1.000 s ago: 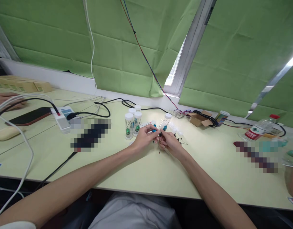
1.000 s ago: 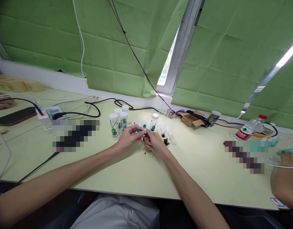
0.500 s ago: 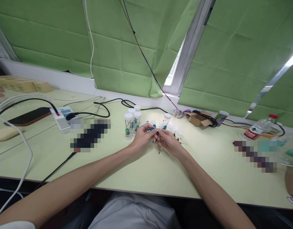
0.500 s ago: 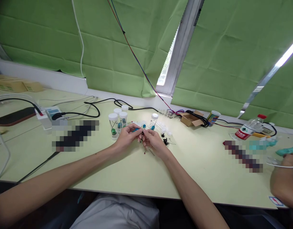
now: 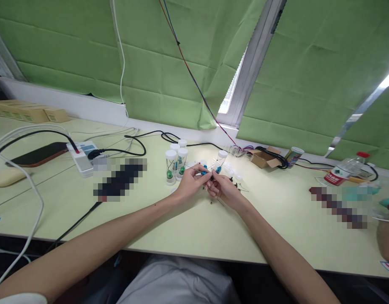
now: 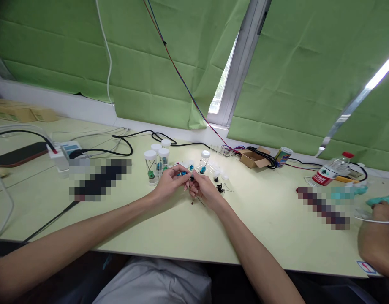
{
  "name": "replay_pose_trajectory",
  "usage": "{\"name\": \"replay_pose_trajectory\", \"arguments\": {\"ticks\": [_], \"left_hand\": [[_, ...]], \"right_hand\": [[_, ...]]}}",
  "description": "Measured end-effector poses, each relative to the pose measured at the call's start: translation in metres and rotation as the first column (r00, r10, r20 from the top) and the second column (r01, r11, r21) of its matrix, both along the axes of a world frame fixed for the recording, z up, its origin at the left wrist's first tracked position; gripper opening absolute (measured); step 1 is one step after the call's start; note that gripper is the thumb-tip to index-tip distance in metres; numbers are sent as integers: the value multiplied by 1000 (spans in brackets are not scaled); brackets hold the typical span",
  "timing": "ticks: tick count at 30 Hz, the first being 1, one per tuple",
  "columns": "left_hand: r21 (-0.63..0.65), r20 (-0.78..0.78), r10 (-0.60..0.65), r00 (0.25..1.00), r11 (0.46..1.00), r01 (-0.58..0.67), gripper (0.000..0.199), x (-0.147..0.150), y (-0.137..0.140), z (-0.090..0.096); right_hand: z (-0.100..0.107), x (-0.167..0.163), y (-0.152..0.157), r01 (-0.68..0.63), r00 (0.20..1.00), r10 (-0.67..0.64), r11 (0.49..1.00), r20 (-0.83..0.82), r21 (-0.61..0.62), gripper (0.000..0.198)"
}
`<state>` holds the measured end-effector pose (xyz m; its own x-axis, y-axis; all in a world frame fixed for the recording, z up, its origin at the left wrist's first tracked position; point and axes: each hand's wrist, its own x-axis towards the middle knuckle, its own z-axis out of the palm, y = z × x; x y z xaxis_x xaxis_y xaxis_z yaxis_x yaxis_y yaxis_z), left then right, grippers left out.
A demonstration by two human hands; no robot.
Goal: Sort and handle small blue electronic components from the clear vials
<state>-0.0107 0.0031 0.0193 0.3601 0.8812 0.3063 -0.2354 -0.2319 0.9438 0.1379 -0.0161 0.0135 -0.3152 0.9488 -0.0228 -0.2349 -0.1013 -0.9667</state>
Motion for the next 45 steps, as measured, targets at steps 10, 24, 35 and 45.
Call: {"name": "replay_pose_trajectory", "arguments": {"ticks": [10, 24, 35, 45], "left_hand": [[7, -6, 0, 1000, 1000, 0, 29, 1, -1, 0], [-10, 31, 41, 999, 999, -40, 29, 1, 3, -3], [-13, 6, -2, 1000, 1000, 2, 29, 0, -2, 1], [-12, 15, 42, 999, 999, -42, 25, 1, 5, -6]], "right_hand": [[1, -3, -2, 24, 999, -24, 1000, 28, -3, 61], [-3, 2, 2, -14, 999, 15, 999, -33, 36, 47], [-1, 0, 0, 8, 1000, -7, 999, 15, -53, 60], [-1, -1, 1, 31, 999, -32, 999, -16, -16, 55]]}}
